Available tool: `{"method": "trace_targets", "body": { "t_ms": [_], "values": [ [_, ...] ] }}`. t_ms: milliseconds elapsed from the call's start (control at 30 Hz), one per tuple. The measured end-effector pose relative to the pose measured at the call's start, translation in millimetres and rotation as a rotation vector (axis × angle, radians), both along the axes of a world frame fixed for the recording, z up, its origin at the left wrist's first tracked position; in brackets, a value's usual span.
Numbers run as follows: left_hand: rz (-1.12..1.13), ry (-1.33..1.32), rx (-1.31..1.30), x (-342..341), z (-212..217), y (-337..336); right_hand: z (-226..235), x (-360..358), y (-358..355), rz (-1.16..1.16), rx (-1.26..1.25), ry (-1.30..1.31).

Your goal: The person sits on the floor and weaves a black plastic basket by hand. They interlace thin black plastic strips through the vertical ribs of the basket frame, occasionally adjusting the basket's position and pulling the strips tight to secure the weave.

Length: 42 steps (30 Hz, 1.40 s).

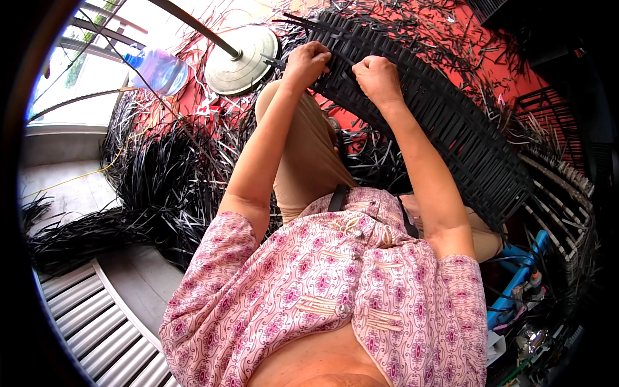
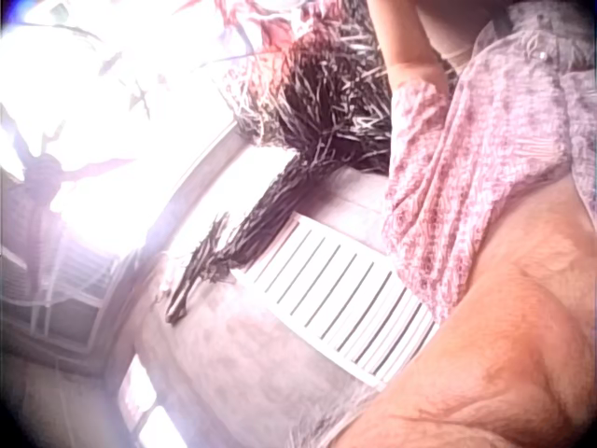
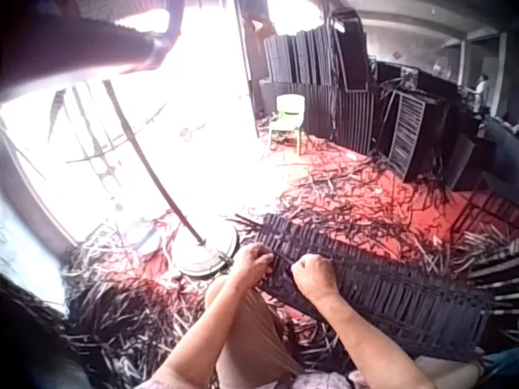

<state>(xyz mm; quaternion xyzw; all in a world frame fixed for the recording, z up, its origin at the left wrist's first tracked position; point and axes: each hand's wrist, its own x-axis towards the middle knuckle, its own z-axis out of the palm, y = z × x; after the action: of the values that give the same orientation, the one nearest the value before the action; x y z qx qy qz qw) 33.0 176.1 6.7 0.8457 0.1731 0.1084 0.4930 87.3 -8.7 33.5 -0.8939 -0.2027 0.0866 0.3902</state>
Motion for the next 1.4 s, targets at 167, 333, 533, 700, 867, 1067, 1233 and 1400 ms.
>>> {"method": "trace_targets", "body": {
  "t_ms": [167, 333, 533, 700, 867, 1067, 1233, 1400],
  "values": [
    [0.009, -0.019, -0.048, -1.1, -4.1, 0.3, -4.5, 1.1, 7.6, -0.01, -0.067, -0.04],
    [0.033, -0.033, -0.038, -1.1, -6.1, 0.4, -6.7, 1.2, 9.6, 0.003, -0.087, -0.055],
    [0.001, -0.02, -0.036, -4.4, -1.1, -0.3, -6.2, 3.0, 16.1, 0.025, -0.137, -0.085],
    [-0.052, -0.016, -0.045, -3.6, -5.7, 8.1, -5.2, -0.4, 12.3, 0.113, -0.036, -0.157],
    [-0.164, 0.019, -0.192, -6.5, 4.6, 18.3, -6.8, 0.4, 17.3, 0.081, -0.072, -0.101],
    [-0.139, 0.063, 0.175, -1.3, 7.0, 18.1, -6.3, 1.6, 26.6, 0.04, -0.127, -0.104],
    [-0.209, -0.089, 0.282, -0.3, 7.9, 43.1, -9.2, 1.2, 33.9, 0.033, 0.124, 0.025],
    [-0.021, -0.049, -0.064, -8.7, 5.6, 67.4, -0.7, -8.5, 42.1, 0.101, 0.413, 0.083]
  ]
}}
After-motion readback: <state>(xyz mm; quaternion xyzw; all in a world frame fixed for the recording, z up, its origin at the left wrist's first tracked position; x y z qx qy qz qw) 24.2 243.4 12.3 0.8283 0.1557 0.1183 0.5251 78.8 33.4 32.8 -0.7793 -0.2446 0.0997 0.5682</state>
